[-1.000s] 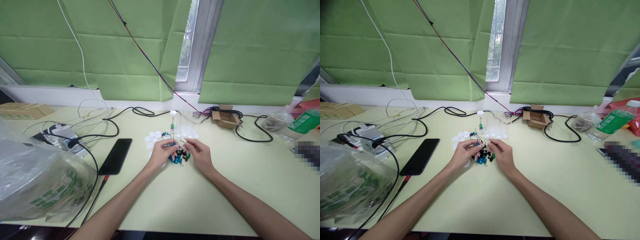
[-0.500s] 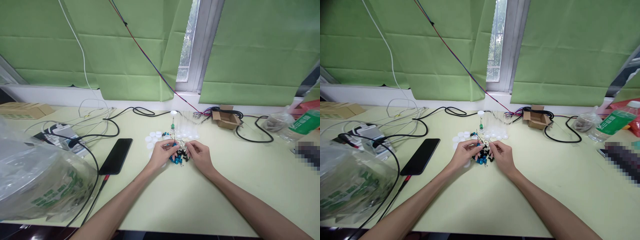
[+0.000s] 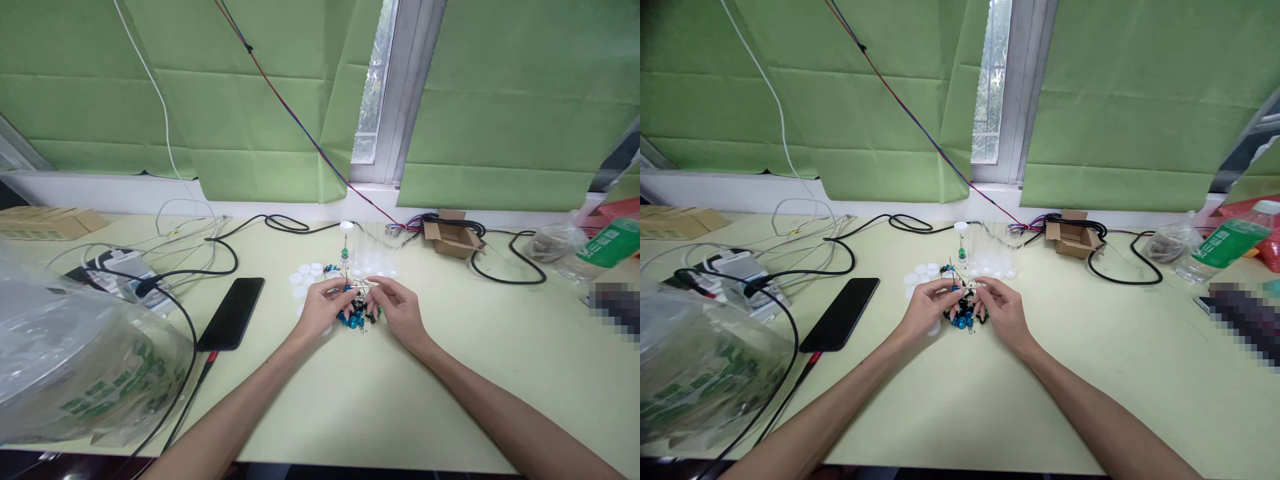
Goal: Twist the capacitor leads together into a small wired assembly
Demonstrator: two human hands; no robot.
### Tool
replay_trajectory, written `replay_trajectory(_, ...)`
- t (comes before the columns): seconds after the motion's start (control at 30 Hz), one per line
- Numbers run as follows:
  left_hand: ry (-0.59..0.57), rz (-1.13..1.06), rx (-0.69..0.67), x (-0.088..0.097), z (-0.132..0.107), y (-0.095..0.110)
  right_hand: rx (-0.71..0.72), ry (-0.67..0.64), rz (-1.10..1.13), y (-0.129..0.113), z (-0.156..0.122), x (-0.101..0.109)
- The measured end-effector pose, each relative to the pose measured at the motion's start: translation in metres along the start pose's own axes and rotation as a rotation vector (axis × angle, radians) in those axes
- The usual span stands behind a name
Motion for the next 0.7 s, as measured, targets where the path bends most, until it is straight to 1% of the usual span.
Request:
replay_trajectory(0.1, 0.015, -0.032, 0.019, 0.001, 0.000, 0.000, -0.011, -0.040, 0.044, 0.000, 0.002, -0.001)
replay_trajectory(0.27, 0.034, -0.071, 0.038, 0.002, -0.001, 0.002, -0.078, -0.042, 0.153, 0.008, 0.006, 0.000)
replay_trajectory(0.53, 0.007, -0.080, 0.052, 0.000, -0.001, 0.000, -0.244, -0.049, 0.369, 0.016, 0.004, -0.003)
replay_trajectory(0.7, -0.007, -0.071, 0.065, -0.001, -0.001, 0.000, -0.306, -0.024, 0.427, 0.015, 0.003, -0.004)
Point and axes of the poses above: each hand's wrist, its own z-axis towards the middle knuckle, its own x-axis out of the back of the hand, y = z × x, the point moved 5 cm from there along z, towards the middle knuckle
